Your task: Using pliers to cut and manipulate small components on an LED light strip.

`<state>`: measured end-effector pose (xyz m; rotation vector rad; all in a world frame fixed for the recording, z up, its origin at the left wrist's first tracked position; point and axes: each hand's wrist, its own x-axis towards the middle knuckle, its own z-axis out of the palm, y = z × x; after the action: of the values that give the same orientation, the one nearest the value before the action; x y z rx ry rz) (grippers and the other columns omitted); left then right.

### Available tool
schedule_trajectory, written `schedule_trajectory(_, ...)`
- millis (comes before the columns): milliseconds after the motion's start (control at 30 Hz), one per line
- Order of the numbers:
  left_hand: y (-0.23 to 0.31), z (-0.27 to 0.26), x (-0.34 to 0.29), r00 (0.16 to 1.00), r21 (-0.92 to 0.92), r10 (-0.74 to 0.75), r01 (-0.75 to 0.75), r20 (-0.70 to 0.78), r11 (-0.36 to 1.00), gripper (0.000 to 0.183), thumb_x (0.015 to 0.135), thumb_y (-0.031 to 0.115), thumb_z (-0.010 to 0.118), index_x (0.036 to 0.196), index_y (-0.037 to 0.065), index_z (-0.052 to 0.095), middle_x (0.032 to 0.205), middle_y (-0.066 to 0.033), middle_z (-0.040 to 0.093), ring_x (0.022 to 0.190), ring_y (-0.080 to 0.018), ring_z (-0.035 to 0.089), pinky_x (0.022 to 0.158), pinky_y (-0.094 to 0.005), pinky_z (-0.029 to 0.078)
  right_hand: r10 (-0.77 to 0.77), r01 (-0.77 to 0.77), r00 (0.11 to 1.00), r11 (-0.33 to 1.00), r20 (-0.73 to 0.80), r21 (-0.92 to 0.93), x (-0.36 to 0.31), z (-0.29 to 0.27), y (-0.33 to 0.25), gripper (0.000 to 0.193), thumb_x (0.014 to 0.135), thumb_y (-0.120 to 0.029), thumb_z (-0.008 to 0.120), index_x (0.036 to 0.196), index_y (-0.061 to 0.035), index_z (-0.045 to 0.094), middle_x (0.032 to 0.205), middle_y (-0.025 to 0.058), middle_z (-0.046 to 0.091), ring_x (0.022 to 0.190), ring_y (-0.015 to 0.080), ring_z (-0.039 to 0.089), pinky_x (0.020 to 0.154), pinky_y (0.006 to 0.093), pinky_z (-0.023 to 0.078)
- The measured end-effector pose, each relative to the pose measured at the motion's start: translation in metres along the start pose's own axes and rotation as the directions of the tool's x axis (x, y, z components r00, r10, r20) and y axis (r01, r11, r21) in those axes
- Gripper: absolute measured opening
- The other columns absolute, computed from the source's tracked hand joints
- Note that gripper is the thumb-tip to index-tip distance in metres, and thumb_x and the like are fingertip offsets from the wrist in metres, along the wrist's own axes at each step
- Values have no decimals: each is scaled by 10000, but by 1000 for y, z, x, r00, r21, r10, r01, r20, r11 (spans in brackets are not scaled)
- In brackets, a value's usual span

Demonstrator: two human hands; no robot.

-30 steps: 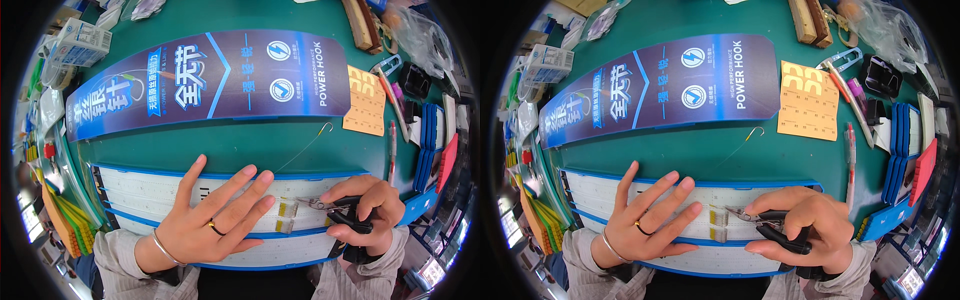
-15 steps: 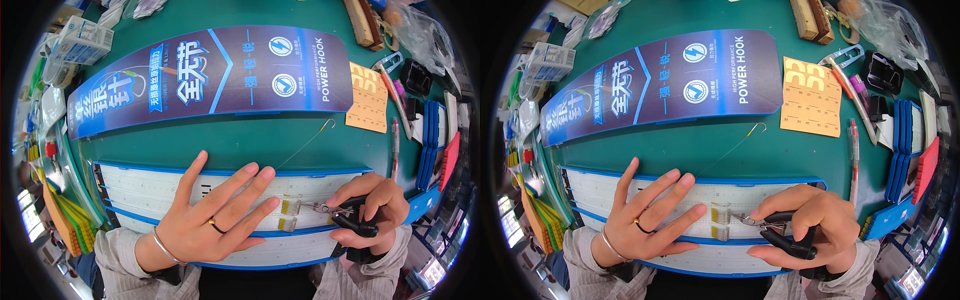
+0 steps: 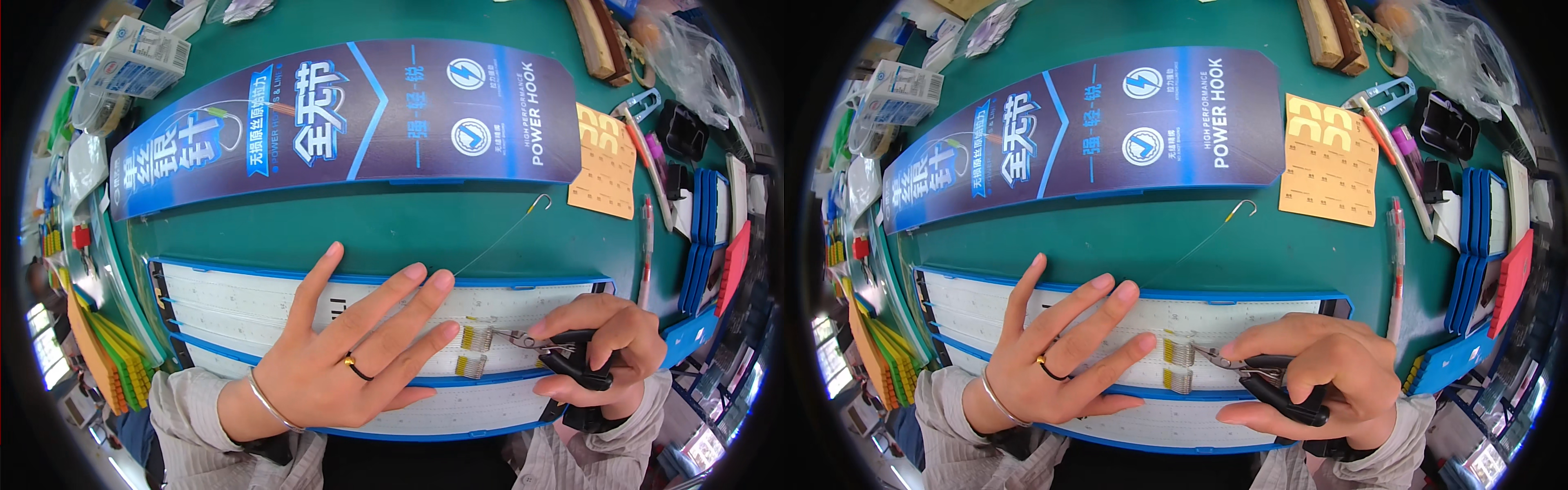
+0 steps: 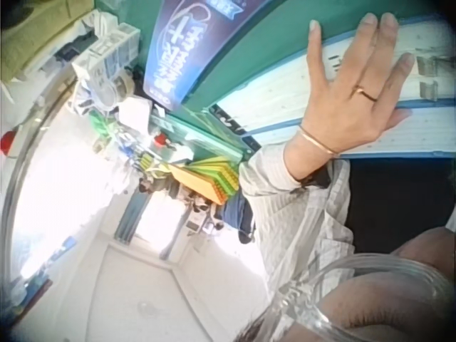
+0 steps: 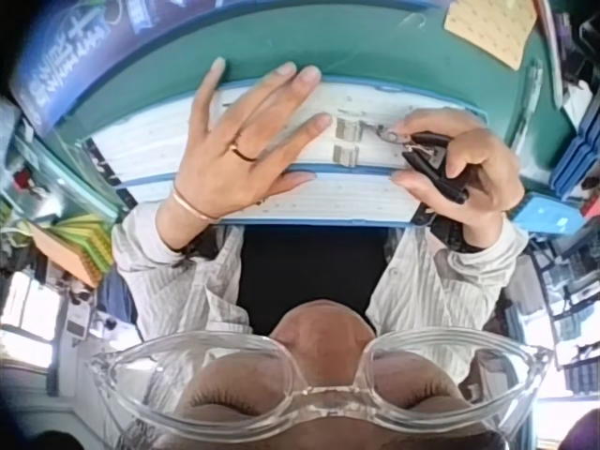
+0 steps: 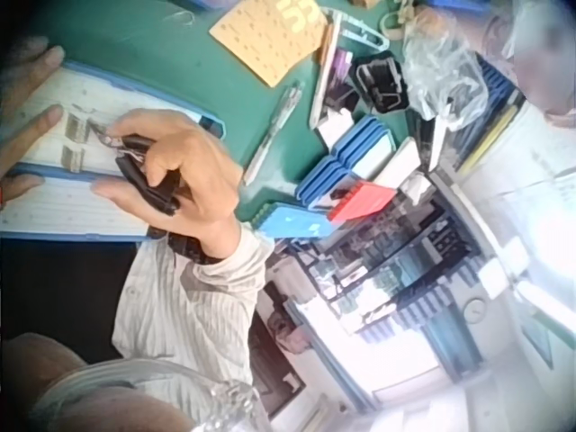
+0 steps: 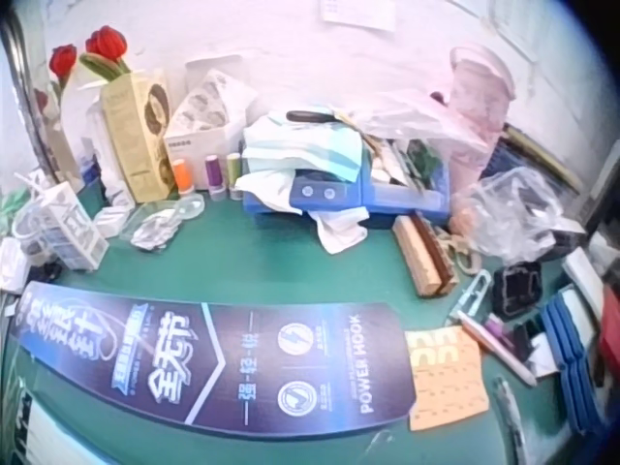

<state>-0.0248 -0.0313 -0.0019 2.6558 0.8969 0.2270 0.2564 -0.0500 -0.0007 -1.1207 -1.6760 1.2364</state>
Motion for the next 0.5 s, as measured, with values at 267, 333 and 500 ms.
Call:
schedule_trajectory(267, 1, -1, 0, 1000, 16, 14, -14, 3, 1000, 514, 772, 540, 702, 1177, 223, 712, 1347, -150, 596, 1251, -293, 564, 1071, -640, 353, 12, -10, 999, 997, -31, 70, -1, -4, 1, 473, 674, -77, 913, 783, -111, 453, 885, 234, 713, 781, 287, 732, 623, 307, 564)
schedule_trajectory(333, 1, -2, 0, 1000, 14, 7, -7, 15, 1000, 515, 772, 541, 702, 1178, 224, 711, 1345, -157, 597, 1255, -294, 561, 1076, -642, 348, 6, -5, 1000, 998, -17, 66, -1, -3, 1, 471, 672, -67, 910, 786, -111, 455, 881, 231, 713, 783, 286, 732, 627, 309, 565)
schedule_trajectory(500, 1, -2, 0, 1000, 11, 9, -9, 14, 1000, 507, 781, 543, 692, 1176, 225, 710, 1344, -153, 600, 1255, -293, 562, 1072, -636, 356, 4, -4, 1000, 1000, 5, 18, 0, -1, -1, 465, 672, -62, 907, 786, -111, 459, 877, 229, 714, 778, 283, 733, 631, 312, 568)
